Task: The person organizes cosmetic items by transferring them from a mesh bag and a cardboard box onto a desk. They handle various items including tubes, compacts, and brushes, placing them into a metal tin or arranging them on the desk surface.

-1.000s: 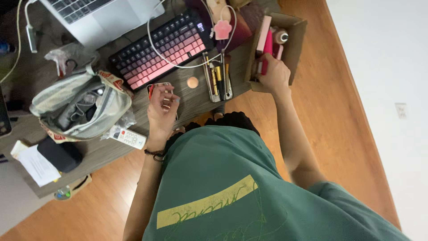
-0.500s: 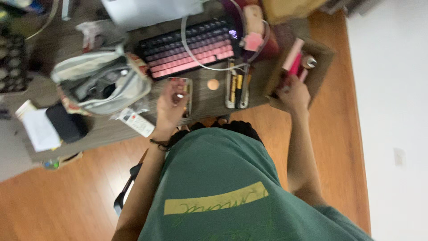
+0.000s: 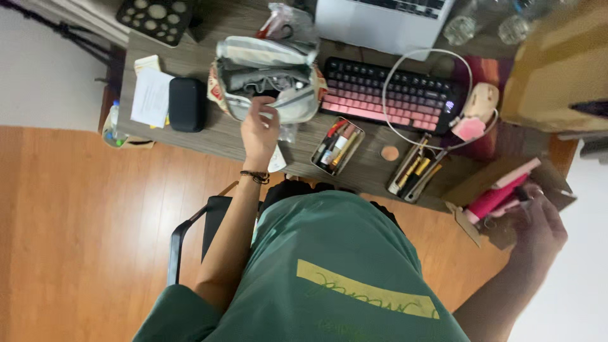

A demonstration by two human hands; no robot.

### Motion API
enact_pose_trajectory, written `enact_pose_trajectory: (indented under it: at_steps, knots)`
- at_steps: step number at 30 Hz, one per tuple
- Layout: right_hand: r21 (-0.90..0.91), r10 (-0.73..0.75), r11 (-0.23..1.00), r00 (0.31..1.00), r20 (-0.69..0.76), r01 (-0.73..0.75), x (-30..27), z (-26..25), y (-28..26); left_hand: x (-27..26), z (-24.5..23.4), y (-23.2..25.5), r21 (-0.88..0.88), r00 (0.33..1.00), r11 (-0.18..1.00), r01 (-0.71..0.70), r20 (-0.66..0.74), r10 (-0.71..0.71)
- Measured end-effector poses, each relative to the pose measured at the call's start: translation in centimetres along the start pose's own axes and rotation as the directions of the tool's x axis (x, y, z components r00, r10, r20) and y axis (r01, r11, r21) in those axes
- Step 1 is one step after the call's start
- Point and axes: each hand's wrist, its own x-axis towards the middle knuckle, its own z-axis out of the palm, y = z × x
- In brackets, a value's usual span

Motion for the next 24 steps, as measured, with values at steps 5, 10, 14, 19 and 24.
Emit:
enact_pose_trajectory:
  at_steps: [5, 10, 14, 19, 24]
  knots:
    - [0.228, 0.222, 0.917, 0.893, 0.391, -0.327, 1.7, 8.4, -1.8, 1.9, -3.2, -0.9, 0.104, 0.981, 0.988, -0.111, -0.147, 0.126]
    - [-0.106, 0.322, 0.934, 0.672, 0.667, -0.342, -1.6, 25.2, -1.3, 4.6, -2.1, -0.8, 0.194, 0.940, 0.925, -0.325, -0.041, 0.339]
    - [-0.090, 0.117, 0.993, 0.507, 0.854, -0.077, -4.7, 37.1, 0.7, 7.2, -0.8, -0.4, 0.198, 0.894, 0.872, -0.447, 0.086, 0.439]
    - [-0.256, -0.060, 0.799, 0.496, 0.867, 0.545, -6.1, 45.1, 1.6, 11.2, 1.0, -1.6, 0.149, 0.747, 0.753, -0.641, 0.348, 0.567]
    - [-0.233, -0.119, 0.254, 0.269, 0.956, 0.939, -5.9, 46.9, 1.7, 14.8, 3.7, -3.5, 0.142, 0.699, 0.727, -0.672, 0.447, 0.559]
